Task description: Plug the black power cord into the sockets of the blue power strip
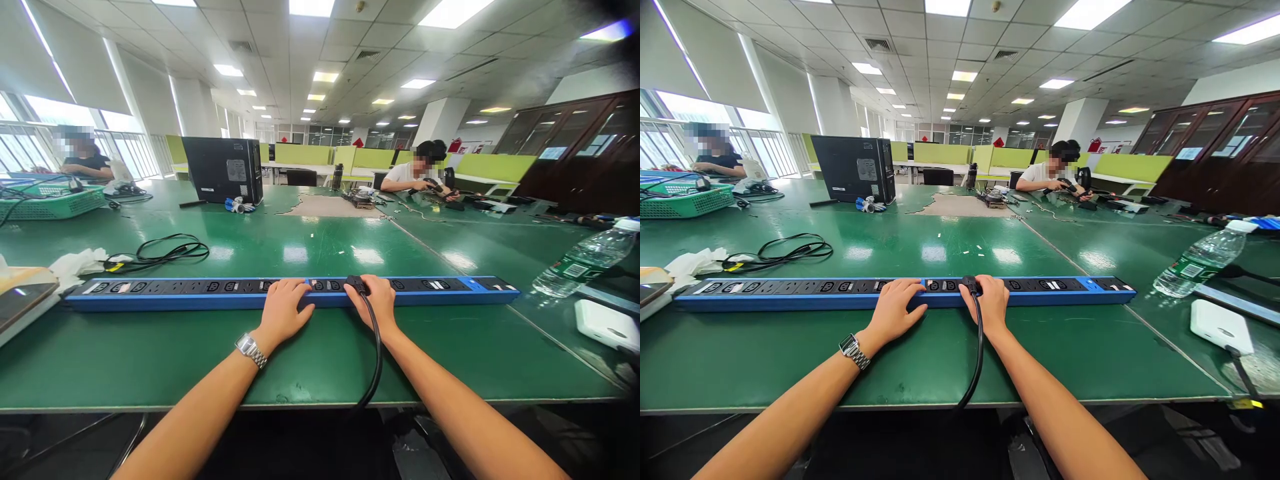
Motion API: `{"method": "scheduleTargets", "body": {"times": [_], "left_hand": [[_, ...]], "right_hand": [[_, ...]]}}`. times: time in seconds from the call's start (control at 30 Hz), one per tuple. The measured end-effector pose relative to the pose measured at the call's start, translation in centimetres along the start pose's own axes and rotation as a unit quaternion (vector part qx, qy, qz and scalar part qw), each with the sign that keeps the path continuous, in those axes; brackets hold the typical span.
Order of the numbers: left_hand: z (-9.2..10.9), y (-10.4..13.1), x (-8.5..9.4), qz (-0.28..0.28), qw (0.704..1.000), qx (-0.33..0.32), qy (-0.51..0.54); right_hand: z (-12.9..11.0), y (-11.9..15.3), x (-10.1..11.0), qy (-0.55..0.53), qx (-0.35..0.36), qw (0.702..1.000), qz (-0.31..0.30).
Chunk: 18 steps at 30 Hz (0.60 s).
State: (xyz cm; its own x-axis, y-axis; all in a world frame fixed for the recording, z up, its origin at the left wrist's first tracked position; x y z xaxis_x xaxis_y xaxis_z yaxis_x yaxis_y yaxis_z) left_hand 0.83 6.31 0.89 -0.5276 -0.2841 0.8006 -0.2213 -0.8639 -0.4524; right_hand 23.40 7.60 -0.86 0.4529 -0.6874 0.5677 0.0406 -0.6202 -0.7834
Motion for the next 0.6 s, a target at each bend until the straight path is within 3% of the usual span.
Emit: {"method": "scheduleTargets", "body": {"times": [0.3, 0.6], "left_hand": [[0.0, 0.0, 0.0, -0.002, 1.000, 0.001, 0.003], [0.0, 0.0, 0.0, -0.001, 1.000, 0.000, 0.000]], "right_hand": [[-0.7, 0.3, 0.8, -0.041, 0.015, 0.998, 0.045], [-1.3, 0.0, 0.8, -0.034, 0.056, 0.997, 0.041]]}}
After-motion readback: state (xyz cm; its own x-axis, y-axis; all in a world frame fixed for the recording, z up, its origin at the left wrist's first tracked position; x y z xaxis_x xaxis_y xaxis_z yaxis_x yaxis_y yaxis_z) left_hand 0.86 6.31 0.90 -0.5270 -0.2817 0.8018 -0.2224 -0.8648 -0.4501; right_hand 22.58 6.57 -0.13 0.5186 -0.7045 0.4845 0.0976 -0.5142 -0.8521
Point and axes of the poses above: each hand's wrist, its own y-axis away from the middle knuckle, its own x-axis out of the back of the hand, z = x × y, the point moved 6 cm from there along -y, towards the middle knuckle, and after that the axes turned 12 degrees about x, right-handed, at the moved point
